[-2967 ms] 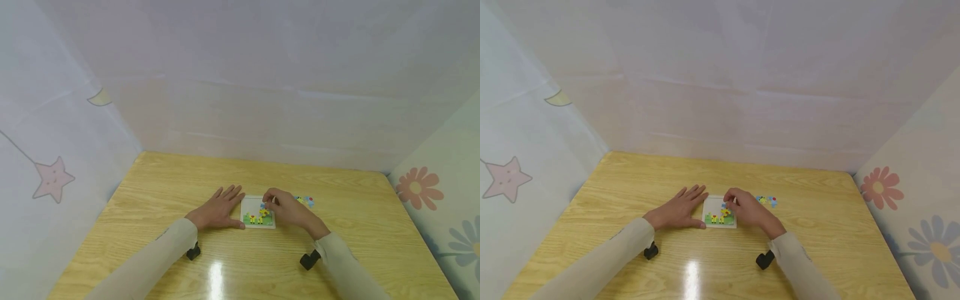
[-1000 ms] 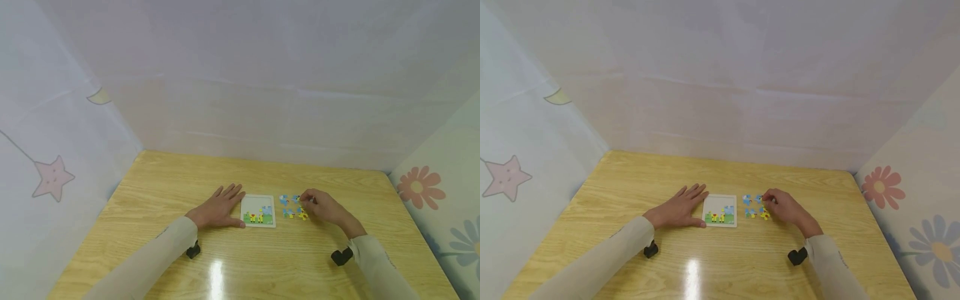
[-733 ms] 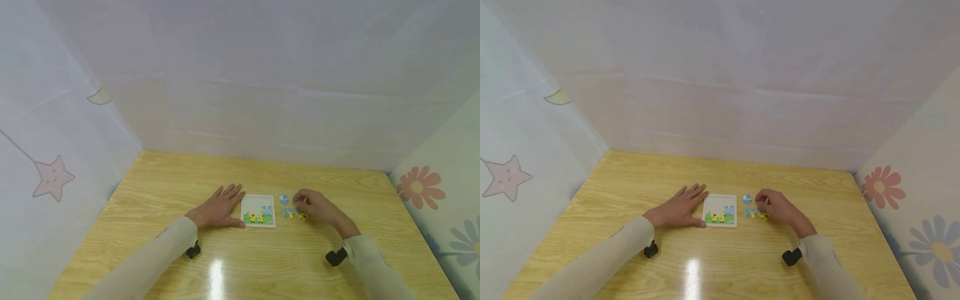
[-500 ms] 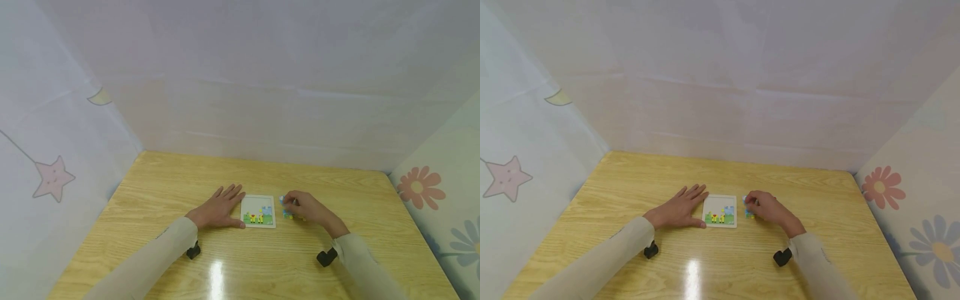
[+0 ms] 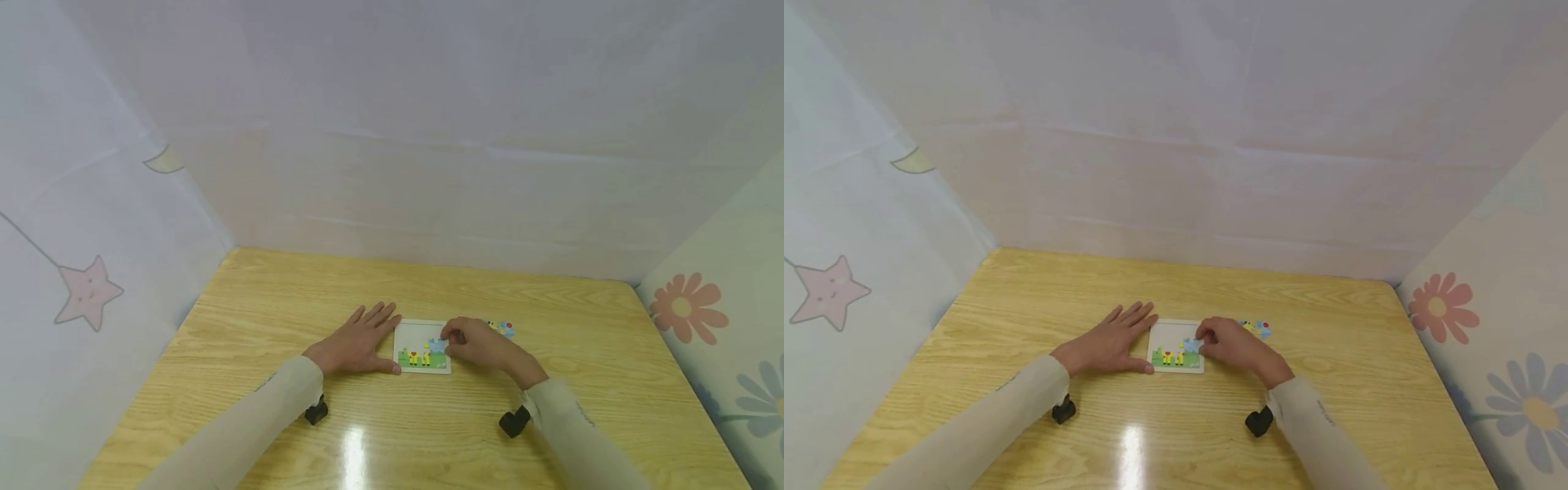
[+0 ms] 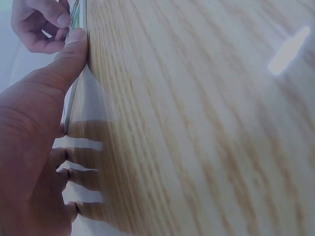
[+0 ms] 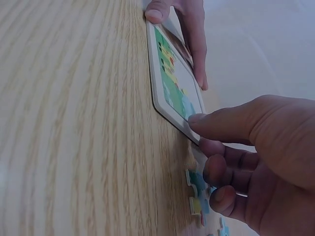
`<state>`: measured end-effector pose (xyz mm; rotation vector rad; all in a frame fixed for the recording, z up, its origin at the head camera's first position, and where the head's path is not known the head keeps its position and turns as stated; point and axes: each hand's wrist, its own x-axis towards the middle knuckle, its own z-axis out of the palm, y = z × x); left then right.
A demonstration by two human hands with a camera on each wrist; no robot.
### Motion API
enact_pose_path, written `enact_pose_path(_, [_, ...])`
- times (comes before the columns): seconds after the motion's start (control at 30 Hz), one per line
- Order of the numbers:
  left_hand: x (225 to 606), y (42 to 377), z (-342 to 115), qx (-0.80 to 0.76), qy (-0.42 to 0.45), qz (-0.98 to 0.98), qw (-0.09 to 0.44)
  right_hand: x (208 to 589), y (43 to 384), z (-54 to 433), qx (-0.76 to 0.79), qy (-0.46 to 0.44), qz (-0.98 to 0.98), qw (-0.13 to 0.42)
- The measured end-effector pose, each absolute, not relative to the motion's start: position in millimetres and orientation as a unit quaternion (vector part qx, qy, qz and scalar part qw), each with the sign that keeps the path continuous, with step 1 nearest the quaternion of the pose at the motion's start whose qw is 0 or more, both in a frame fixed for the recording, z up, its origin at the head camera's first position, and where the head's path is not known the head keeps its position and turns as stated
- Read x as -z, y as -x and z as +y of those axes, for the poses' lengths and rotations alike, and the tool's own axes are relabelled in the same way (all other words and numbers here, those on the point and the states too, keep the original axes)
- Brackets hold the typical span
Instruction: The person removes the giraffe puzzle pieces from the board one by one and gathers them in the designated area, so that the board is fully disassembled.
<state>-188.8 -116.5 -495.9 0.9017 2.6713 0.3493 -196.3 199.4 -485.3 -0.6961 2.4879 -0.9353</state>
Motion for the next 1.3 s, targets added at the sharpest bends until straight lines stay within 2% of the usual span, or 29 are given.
enact_pose_path(0.3, [497, 189, -116, -0.128, -0.312, 0.93, 0.148, 482, 195, 193, 0.336, 0.246, 0.883, 0.215])
enact_pose_path(0.77, [495, 189, -116, -0.134, -0.311, 0.929, 0.149, 479, 192, 186, 0.365, 0.234, 0.878, 0.202])
enact_pose_path(1.3, [497, 188, -116, -0.13, -0.31, 0.93, 0.147, 481, 189, 188, 0.316, 0.264, 0.892, 0.188])
